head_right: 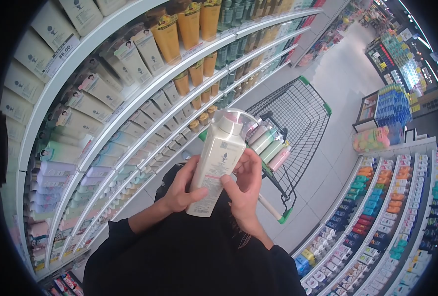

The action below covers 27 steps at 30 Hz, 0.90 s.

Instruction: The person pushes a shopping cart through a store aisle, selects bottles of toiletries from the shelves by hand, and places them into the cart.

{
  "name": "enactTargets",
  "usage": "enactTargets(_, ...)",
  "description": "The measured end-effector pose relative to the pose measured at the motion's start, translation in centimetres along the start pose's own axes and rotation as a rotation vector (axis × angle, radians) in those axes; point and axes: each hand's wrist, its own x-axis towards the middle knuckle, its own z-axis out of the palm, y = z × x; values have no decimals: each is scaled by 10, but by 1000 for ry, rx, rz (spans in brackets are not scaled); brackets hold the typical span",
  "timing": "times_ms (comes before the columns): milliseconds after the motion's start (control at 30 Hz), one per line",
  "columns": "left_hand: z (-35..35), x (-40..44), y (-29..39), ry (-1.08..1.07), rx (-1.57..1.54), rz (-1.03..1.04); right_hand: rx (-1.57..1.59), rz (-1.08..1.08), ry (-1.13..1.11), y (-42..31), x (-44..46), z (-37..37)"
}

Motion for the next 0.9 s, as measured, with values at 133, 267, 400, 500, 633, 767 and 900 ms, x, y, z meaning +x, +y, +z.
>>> enactTargets(133, -1, 1, 0, -28, 45, -4, 29, 26, 18, 2, 1, -4)
enactTargets(267, 0, 3, 0, -32, 84, -10, 80, 55, 35, 3, 3, -5)
enactTargets(400, -2, 4, -4, -38, 108, -17, 85, 67, 55, 6, 4, -9)
enactTargets(500, -2, 5, -1, -43, 98, -45, 77, 75, 58, 7, 6, -11)
enactTargets(633, -4, 8, 0, -50, 110, -91, 85, 139, 89, 12, 7, -16)
enactTargets(767, -6, 11, -4, -75, -11, -137, 83, 166, 87, 21, 7, -24)
enactTargets(900, -9, 15, -7, -71, 41, -84, 3, 226, 64, 27, 10, -37)
